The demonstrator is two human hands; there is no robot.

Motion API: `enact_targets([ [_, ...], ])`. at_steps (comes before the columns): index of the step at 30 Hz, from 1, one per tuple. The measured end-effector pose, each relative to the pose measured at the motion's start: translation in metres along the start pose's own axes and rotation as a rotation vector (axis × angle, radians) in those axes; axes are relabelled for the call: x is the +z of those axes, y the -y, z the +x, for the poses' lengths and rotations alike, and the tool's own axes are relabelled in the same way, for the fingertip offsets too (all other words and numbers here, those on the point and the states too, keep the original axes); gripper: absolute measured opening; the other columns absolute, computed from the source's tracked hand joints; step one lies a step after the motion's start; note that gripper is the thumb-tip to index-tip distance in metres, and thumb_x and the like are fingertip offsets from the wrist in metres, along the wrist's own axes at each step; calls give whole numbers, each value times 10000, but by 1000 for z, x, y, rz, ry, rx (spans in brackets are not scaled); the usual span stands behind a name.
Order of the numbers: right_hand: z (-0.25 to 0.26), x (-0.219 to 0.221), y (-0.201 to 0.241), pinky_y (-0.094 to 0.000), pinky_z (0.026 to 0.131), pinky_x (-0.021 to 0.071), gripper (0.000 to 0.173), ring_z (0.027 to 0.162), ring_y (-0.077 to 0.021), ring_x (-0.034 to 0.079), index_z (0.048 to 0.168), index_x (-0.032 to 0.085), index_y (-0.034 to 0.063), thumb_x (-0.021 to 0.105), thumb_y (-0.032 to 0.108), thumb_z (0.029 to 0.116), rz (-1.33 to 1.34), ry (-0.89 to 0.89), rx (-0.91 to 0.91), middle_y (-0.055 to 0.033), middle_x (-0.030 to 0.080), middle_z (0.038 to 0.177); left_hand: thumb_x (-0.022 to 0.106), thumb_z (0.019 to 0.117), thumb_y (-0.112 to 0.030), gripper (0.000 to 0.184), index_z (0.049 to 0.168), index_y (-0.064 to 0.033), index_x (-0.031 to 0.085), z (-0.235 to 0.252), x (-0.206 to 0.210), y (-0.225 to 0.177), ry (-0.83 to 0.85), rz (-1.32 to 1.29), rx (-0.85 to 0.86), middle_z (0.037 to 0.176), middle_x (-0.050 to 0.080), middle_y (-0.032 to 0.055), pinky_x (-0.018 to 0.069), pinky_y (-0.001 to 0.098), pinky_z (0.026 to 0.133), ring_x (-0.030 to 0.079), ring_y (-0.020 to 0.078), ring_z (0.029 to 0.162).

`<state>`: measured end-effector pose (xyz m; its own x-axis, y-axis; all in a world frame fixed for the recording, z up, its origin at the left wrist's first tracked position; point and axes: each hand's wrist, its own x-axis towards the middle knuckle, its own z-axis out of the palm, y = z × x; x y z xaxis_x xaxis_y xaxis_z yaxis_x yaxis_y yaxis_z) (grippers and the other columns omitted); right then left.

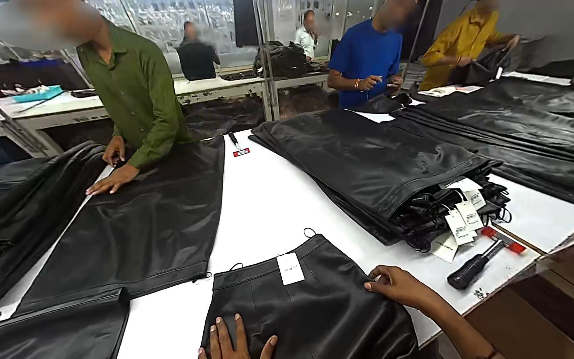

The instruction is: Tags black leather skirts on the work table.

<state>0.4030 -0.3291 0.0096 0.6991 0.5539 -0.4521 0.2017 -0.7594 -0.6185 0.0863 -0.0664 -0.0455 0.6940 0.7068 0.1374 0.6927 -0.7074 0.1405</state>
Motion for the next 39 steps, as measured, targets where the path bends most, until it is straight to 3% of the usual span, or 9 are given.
enact_targets([
  [7,36,8,38,-578,830,502,448,917,-344,665,1123,700,62,543,471,1032,-268,-73,0,-160,697,936,291,1022,-632,790,1376,-14,631,48,-7,-6,-240,-63,85,1496,516,261,283,648,1183,454,451,1424],
  [10,42,17,46,-576,854,509,354,965,-358,674,1162,659,51,528,358,1043,-317,-92,-5,-172,698,973,237,963,-764,868,1462,-145,585,63,22,0,-202,-34,61,1546,455,266,270,686,1162,420,487,1434],
  [14,40,10,27,-533,724,509,376,738,-307,641,1028,673,32,647,406,999,-220,-310,-134,-131,650,759,235,840,-919,1006,1493,-224,557,60,26,-3,-157,-31,43,1578,420,249,241,685,1173,383,476,1461],
  [20,38,51,13,-521,580,530,479,711,-387,703,1024,619,36,485,496,1049,-709,-613,-167,-167,654,726,233,768,-980,1049,1504,-298,538,53,26,-14,-137,34,12,1595,422,192,184,736,1160,372,436,1481],
  [25,28,25,56,-570,795,542,483,1034,-447,671,1341,564,27,507,414,1057,-769,-358,-45,-257,672,1090,229,760,-987,1061,1512,-301,528,52,27,-13,-145,47,9,1601,417,185,162,767,1146,358,441,1488],
  [28,30,20,88,-599,945,505,600,1235,-472,568,1452,522,3,577,419,1024,-693,-413,-296,-297,597,1307,237,768,-980,1072,1514,-268,529,52,30,-12,-146,38,24,1594,416,210,166,756,1154,362,451,1482],
  [31,40,47,117,-546,1153,384,735,1459,-365,407,1507,482,53,441,605,1023,-531,-448,-550,-205,474,1532,242,776,-974,1065,1514,-262,529,53,29,-12,-153,37,31,1593,412,221,176,748,1158,366,453,1480],
  [36,92,93,52,-614,1237,161,895,1565,-276,215,1601,369,157,211,776,974,-678,-486,-597,-90,282,1682,230,766,-985,1083,1530,-269,506,36,26,-9,-123,43,40,1614,388,198,180,753,1154,351,439,1492],
  [39,91,93,34,-632,1232,155,901,1562,-268,232,1603,373,168,200,784,969,-701,-508,-586,-71,292,1680,252,767,-983,1079,1534,-266,499,28,25,-8,-104,18,63,1625,371,195,169,749,1161,340,433,1498],
])
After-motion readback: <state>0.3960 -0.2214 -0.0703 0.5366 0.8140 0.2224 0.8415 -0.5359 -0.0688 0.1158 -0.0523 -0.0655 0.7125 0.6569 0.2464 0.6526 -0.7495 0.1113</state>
